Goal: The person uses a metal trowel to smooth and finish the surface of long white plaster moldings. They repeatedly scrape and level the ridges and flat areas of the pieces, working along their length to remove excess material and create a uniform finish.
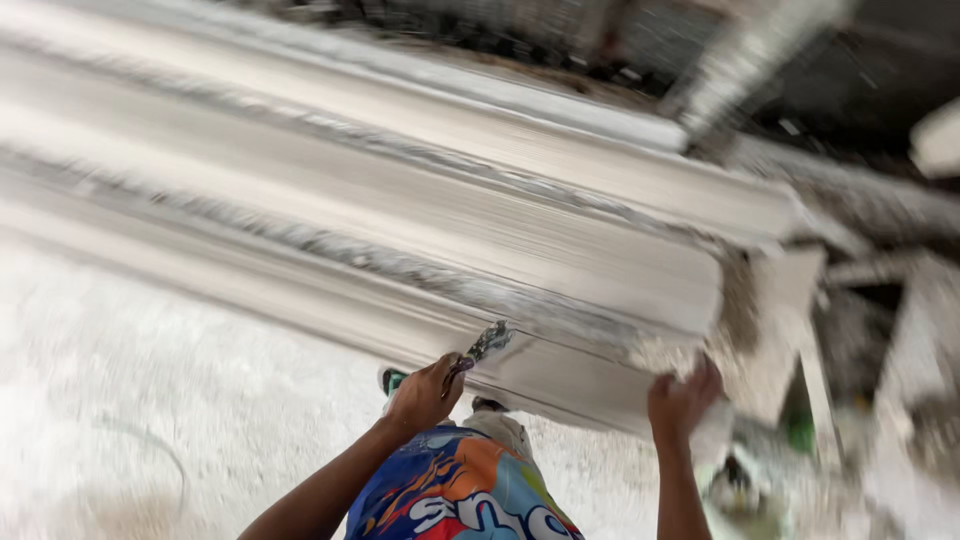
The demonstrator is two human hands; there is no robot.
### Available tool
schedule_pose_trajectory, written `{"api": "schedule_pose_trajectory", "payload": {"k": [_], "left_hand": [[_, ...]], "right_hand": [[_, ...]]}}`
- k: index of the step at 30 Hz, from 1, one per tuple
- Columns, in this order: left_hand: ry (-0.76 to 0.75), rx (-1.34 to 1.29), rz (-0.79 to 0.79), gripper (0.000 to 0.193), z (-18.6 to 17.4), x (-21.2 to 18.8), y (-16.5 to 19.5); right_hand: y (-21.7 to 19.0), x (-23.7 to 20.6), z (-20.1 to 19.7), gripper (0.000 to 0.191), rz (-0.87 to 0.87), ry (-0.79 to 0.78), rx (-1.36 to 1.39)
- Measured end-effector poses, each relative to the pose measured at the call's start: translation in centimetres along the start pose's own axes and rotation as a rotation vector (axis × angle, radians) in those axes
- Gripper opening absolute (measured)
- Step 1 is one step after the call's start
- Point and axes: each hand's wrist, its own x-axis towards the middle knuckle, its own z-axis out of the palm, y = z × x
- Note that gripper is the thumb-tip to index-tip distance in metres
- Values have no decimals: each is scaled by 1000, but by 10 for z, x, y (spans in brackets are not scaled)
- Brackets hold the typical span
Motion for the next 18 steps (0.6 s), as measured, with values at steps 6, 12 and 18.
{"api": "schedule_pose_trajectory", "payload": {"k": [6,12,18], "left_hand": [[446,-213,-103,23,-53,-80,-48],[396,-412,-240,28,-140,-143,-118],[628,-401,-173,36,-243,-230,-224]], "right_hand": [[-158,-32,26,38,-237,-164,386],[-398,-107,50,24,-532,-877,684],[-597,-185,84,24,-512,-1233,709]]}}
